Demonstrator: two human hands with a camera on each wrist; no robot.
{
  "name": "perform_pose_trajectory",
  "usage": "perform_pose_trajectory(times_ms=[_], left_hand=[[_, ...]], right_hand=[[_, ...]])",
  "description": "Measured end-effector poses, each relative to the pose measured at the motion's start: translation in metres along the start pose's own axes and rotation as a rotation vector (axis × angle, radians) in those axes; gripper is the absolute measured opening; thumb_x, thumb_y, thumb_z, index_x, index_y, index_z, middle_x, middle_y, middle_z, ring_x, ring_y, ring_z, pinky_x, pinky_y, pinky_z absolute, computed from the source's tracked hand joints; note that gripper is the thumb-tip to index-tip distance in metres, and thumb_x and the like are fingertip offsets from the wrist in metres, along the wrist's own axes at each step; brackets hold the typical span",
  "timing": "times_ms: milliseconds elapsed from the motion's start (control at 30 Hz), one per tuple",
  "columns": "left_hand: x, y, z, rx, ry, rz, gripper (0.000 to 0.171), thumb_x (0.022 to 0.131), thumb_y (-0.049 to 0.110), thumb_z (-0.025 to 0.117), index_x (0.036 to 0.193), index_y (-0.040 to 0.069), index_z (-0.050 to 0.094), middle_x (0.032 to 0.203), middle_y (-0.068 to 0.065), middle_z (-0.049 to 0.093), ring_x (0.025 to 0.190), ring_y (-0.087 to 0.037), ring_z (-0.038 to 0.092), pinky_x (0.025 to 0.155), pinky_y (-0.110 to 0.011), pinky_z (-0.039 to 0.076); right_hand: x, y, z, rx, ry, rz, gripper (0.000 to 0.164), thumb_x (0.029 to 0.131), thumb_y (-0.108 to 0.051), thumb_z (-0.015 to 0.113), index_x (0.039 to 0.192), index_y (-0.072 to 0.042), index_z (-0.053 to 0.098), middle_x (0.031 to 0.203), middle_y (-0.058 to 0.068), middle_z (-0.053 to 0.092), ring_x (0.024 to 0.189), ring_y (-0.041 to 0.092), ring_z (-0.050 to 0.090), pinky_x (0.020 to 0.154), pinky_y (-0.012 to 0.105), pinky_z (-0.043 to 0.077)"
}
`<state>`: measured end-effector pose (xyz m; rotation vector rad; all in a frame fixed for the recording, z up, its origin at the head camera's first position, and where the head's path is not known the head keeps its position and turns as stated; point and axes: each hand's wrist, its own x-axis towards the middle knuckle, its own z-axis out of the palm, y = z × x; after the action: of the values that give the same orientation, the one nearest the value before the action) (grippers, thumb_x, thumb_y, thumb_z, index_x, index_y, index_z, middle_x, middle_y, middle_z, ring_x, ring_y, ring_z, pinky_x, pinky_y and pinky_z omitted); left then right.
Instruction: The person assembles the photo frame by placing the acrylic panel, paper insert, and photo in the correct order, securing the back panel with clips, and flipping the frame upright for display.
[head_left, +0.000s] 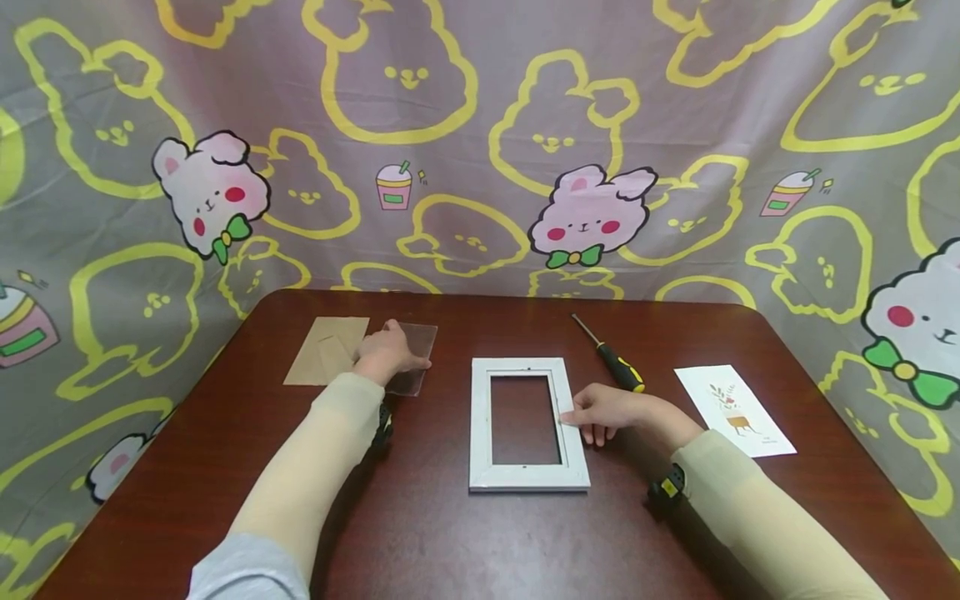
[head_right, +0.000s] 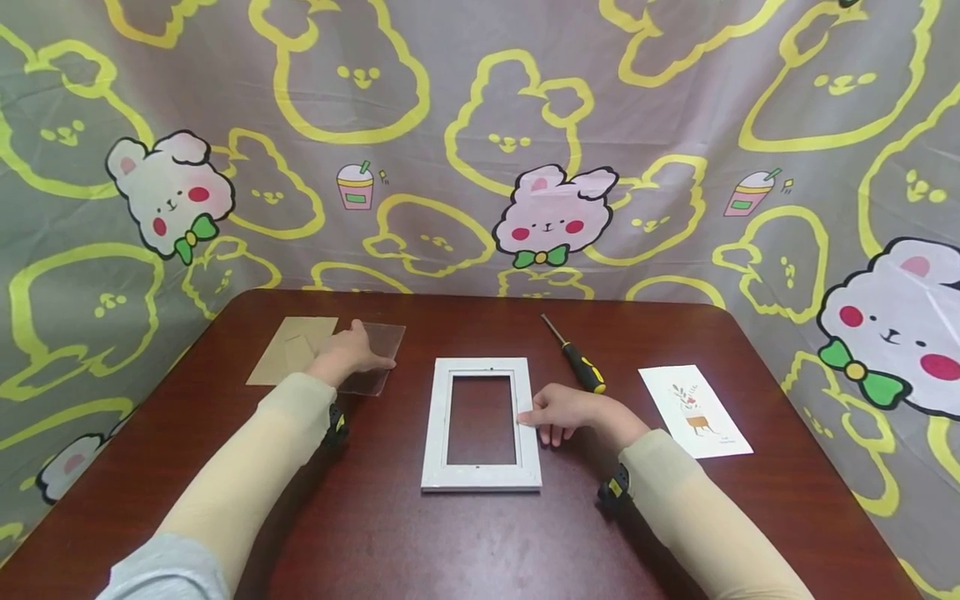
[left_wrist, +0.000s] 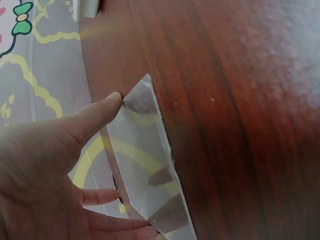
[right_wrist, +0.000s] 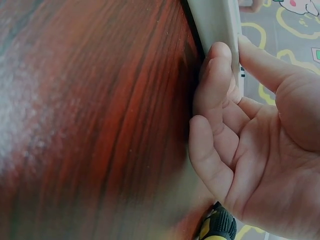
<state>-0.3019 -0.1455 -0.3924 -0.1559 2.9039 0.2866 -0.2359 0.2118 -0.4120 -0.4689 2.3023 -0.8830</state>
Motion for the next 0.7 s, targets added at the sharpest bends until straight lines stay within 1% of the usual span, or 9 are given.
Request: perform_pose_trajectory(times_ms=[133,300,433,533,600,700], left_hand=[[0.003,-0.0005,-0.0014,-0.049,-0.001,-0.005,0.105,0.076,0.052,0.078,0.142,-0.009,0.023,0.125,-0.034,0.049,0.112,-0.048,0.052,0.085,-0.062,0.044],[0.0027,-0.0024,-0.0023,-0.118,-0.023,-0.041,0.11,0.073,0.049,0.081,0.144,-0.006,0.017,0.132,-0.037,0.038,0.118,-0.049,0.044,0.086,-0.063,0.043],[0.002,-0.0007,-0.0031,-0.195,-0.035,-0.1,0.115,0.073,0.045,0.082,0.148,-0.003,0.01,0.141,-0.038,0.026,0.129,-0.05,0.031,0.092,-0.065,0.037],[0.0082,0.001,-0.0033,-0.239,-0.066,-0.149,0.119,0.073,0.043,0.083,0.151,-0.001,0.004,0.146,-0.037,0.018,0.135,-0.05,0.021,0.097,-0.067,0.032],[0.0089,0.0009,-0.004,-0.261,-0.077,-0.166,0.121,0.073,0.041,0.083,0.151,0.0,0.001,0.149,-0.036,0.012,0.138,-0.049,0.014,0.099,-0.067,0.03],[0.008,-0.001,-0.0059,-0.262,-0.099,-0.178,0.122,0.074,0.042,0.083,0.151,-0.001,-0.002,0.152,-0.035,0.006,0.141,-0.048,0.007,0.102,-0.065,0.026]], right_hand=[[0.0001,0.0009,-0.0001,0.009,0.004,-0.006,0.038,0.098,-0.032,0.059,0.072,-0.004,0.056,0.059,0.002,0.06,0.05,0.014,0.056,0.049,0.027,0.043],[-0.0001,0.0023,0.0005,0.007,0.005,-0.01,0.038,0.098,-0.032,0.059,0.072,-0.005,0.056,0.059,0.003,0.061,0.05,0.014,0.057,0.049,0.027,0.043],[-0.0004,0.0032,0.0006,0.006,0.011,0.001,0.039,0.098,-0.033,0.059,0.071,-0.005,0.056,0.059,0.003,0.061,0.049,0.014,0.056,0.049,0.027,0.043],[-0.0003,0.0036,0.0008,0.009,0.016,0.0,0.039,0.098,-0.032,0.059,0.071,-0.005,0.055,0.058,0.003,0.061,0.049,0.013,0.056,0.048,0.027,0.043],[-0.0002,0.0032,0.0009,0.011,0.016,-0.005,0.039,0.098,-0.032,0.059,0.071,-0.005,0.056,0.058,0.003,0.061,0.049,0.013,0.056,0.048,0.027,0.043],[-0.0001,0.0025,0.0012,0.01,0.015,-0.014,0.039,0.098,-0.032,0.059,0.071,-0.004,0.056,0.058,0.003,0.061,0.049,0.013,0.056,0.048,0.027,0.043]])
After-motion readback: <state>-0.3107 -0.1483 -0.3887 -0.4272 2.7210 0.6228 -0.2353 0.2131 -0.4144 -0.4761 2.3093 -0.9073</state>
